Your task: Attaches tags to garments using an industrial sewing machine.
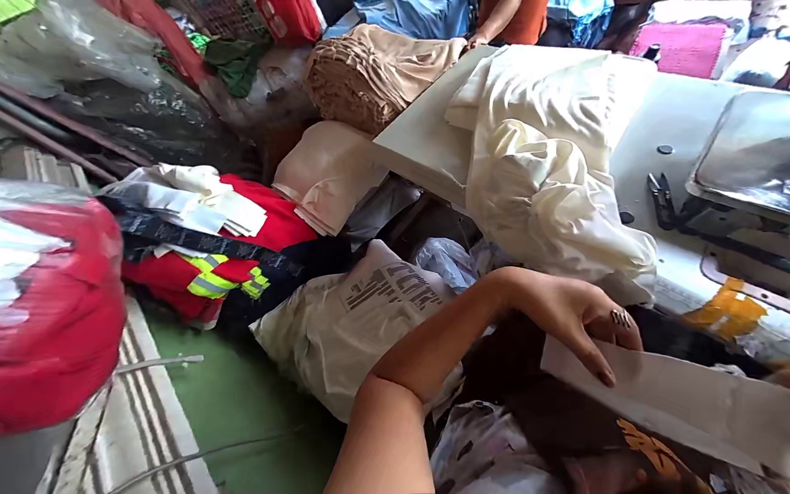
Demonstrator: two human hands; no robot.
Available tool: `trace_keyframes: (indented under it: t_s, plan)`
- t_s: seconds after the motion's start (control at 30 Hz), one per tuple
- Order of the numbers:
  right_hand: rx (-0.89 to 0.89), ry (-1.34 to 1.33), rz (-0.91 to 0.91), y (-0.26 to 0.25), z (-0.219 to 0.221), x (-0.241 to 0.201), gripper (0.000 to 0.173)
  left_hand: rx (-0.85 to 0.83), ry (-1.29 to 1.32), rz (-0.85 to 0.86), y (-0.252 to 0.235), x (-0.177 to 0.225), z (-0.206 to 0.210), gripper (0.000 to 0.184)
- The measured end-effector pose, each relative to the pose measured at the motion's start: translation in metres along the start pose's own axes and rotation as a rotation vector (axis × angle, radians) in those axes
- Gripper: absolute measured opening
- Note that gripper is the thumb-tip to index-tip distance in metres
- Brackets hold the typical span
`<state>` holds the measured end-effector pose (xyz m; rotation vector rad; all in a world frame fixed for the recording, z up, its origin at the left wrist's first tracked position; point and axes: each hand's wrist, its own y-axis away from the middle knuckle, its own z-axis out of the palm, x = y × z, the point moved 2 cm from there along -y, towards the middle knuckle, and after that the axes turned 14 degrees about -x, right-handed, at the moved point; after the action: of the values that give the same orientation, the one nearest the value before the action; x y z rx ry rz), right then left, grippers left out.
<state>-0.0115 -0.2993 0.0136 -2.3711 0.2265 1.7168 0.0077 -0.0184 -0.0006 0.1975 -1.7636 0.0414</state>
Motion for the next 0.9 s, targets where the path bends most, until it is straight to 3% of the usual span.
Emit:
trace_keyframes:
  t_s: [0.1, 0.27, 0.37, 0.5, 0.63, 0.8, 0.9]
  plan:
    - [0.071, -0.207, -0.145, -0.007, 0.001, 0.008, 0.024, -0.093, 0.097, 0.075, -0.021, -0.019, 0.009, 0.037]
    - [0.128, -0.031, -0.107, -0.021, 0.003, 0.018, 0.016, -0.099, 0.306, 0.23, -0.037, -0.024, 0.015, 0.027]
    - [0.329, -0.039, -0.037, -0.022, 0.004, 0.029, 0.016, 0.081, 0.232, 0.23, -0.028, -0.019, 0.013, 0.021]
    - [0.634, -0.04, 0.15, -0.025, 0.004, 0.034, 0.027, 0.53, 0.125, 0.022, -0.016, -0.029, 0.005, 0.03]
    - [0.717, 0.0, 0.152, -0.025, 0.005, 0.043, 0.025, 0.747, -0.236, -0.059, -0.001, -0.038, 0.003, 0.062]
    - [0.703, 0.113, 0.052, -0.021, 0.008, 0.053, 0.008, 0.786, -0.756, -0.179, -0.004, -0.044, 0.014, 0.022]
    - [0.592, 0.184, 0.13, -0.017, 0.012, 0.059, 0.021, 0.882, -0.85, -0.197, 0.0, -0.045, 0.01, 0.02]
